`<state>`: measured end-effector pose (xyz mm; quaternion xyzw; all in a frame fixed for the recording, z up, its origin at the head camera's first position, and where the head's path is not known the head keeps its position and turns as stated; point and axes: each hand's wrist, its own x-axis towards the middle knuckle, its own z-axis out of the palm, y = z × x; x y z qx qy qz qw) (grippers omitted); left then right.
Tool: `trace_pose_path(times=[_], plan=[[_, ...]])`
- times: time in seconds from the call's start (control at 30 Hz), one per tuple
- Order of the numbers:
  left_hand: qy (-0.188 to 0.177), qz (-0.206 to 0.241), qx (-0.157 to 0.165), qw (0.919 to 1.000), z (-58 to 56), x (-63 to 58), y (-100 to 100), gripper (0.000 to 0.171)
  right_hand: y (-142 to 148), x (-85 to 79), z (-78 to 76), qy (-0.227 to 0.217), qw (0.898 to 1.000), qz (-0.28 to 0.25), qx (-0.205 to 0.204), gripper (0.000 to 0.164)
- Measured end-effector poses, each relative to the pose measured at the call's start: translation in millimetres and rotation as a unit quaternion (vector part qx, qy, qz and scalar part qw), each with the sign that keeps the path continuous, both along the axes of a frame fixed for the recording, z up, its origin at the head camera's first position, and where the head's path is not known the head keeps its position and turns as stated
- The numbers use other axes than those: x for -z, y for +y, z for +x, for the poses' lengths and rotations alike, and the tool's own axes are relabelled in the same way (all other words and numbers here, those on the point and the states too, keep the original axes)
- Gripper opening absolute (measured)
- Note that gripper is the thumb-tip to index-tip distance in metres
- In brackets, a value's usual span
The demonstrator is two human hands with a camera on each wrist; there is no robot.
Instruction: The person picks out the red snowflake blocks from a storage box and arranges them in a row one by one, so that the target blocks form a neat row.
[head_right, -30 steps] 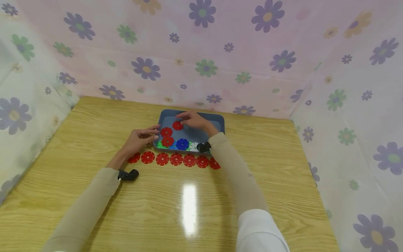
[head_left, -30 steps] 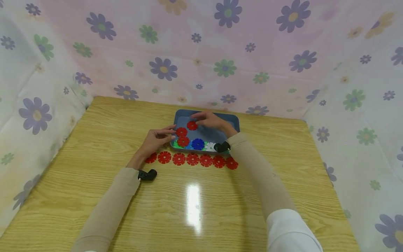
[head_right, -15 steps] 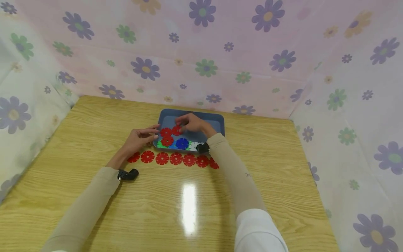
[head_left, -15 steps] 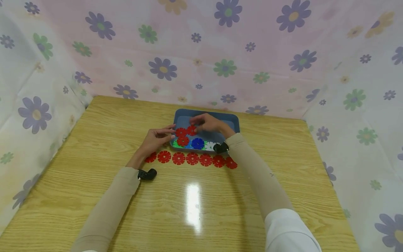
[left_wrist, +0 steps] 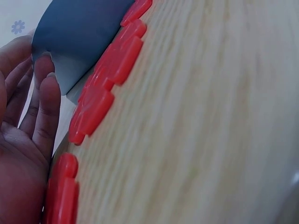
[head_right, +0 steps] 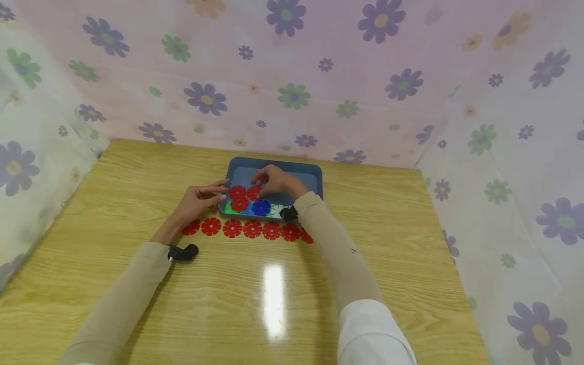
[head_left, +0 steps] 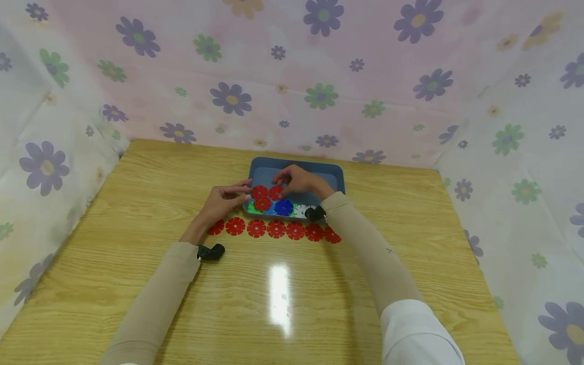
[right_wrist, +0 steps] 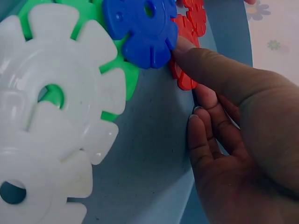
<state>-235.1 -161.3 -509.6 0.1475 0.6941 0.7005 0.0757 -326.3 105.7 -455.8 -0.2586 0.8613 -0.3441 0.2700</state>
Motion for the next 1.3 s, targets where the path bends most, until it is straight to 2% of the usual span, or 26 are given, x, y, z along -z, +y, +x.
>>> trace_pose_path(times=[0.3,0.5,0.67,0.87,1.0,1.1,1.3], plan=[[-0.006,-0.009,-0.004,0.9999,0.5,-0.9,0.5,0.034,0.8,1.2,-2.2,0.025,1.0,0.005,-0.011,0.035],[-0.012,-0.011,-0.005,0.9999,1.5,-2.2,0.8,0.033,3.2,-4.5,-0.4,0.014,1.0,-0.002,0.013,0.02],[-0.012,-0.008,-0.004,0.9999,1.9,-2.5,0.6,0.033,9.7,-13.6,0.7,0.003,1.0,-0.023,0.015,0.015],[-0.007,-0.013,-0.005,0.9999,1.8,-2.4,0.4,0.034,17.5,-27.9,3.8,-0.033,0.996,-0.077,0.031,0.014],[-0.004,-0.016,-0.004,0.9999,2.5,-2.5,0.3,0.034,23.2,-42.9,9.5,-0.052,0.986,-0.152,0.046,0.016],[-0.005,-0.015,-0.003,0.9999,2.8,-3.0,0.1,0.034,29.3,-54.3,15.1,-0.05,0.977,-0.2,0.058,0.02],[-0.003,-0.009,-0.001,1.0,2.0,-3.3,0.3,0.034,50.5,-74.5,33.4,-0.032,0.968,-0.237,0.076,0.033]])
